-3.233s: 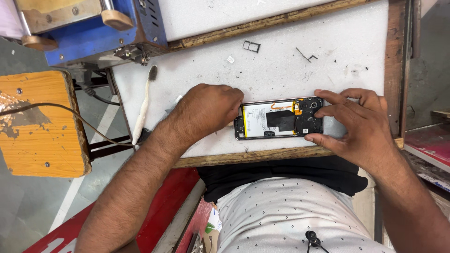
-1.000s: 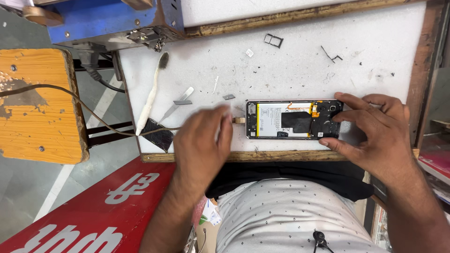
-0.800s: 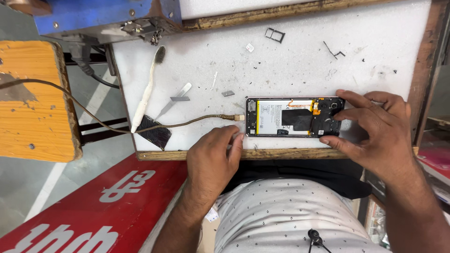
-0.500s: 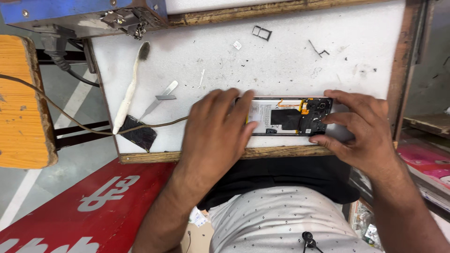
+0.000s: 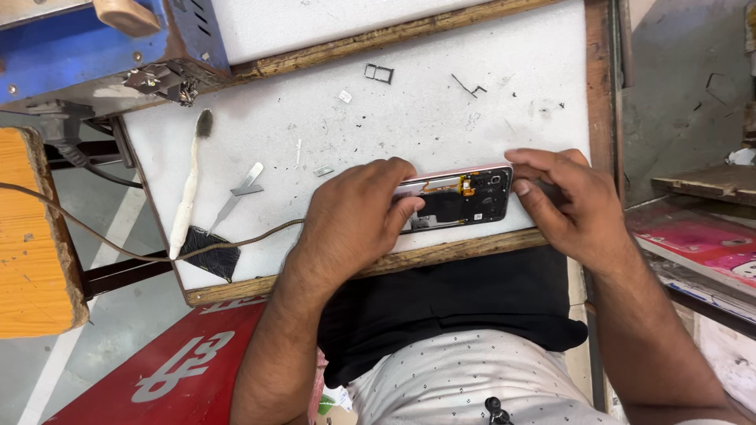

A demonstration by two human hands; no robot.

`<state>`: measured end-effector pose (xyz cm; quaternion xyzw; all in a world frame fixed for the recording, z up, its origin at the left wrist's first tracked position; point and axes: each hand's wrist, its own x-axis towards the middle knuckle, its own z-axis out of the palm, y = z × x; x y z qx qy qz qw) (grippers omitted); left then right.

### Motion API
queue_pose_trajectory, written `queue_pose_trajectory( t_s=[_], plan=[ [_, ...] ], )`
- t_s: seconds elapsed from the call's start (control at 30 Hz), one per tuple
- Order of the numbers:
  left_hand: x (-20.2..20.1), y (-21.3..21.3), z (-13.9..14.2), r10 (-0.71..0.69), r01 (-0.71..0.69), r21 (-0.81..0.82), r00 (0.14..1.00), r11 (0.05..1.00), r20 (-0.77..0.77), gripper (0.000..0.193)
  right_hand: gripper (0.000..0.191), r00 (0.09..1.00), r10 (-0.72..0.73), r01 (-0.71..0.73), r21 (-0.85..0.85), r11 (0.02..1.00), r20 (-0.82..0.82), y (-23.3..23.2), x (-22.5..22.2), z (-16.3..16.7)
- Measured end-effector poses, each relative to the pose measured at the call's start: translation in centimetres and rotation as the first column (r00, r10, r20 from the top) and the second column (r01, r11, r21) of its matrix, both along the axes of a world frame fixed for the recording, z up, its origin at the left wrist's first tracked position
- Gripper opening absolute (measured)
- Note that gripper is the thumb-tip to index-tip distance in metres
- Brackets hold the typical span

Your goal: The person repairs a disassembled smartphone at a workbench. They use a red-handled screwdriver on the phone's internals, connect a charging cable to the phone, press and reposition internal components, lift the phone to view it, and continue manipulating the board and battery area by hand.

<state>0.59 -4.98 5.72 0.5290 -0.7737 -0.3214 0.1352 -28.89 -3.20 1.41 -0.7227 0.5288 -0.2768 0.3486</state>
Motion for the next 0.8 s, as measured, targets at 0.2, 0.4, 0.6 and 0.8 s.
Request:
queue_pose_trajectory(
  t_s=[0.2, 0.4, 0.6, 0.8],
  plan=[
    [0.0, 0.7, -0.1, 0.147, -0.139, 0.058, 0.975, 0.989, -0.168, 0.029, 0.043, 1.000, 0.009, -0.008, 0.021, 1.000, -0.021, -0.2, 0.2, 0.6],
    [-1.3, 2.9, -0.8, 0.460, -0.270, 0.411, 0.745, 0.871, -0.483, 0.022, 0.059, 0.796, -0.066, -0.096, 0.233, 0.968, 0.602, 0.3, 2.1, 0.8],
    [-3.0, 3.1, -4.4, 0.539, -0.241, 0.488, 0.247, 0.839, -0.805, 0.030, 0.073, 0.807, -0.006, -0.244, 0.343, 0.907, 0.590, 0.5, 6.1, 0.9],
    [-4.0, 3.4, -6.5, 0.506, -0.404, 0.417, 0.142, 0.814, -0.851, 0.032, 0.063, 0.866, 0.087, -0.289, 0.352, 0.890, 0.492, -0.2, 7.1, 0.5]
  ],
)
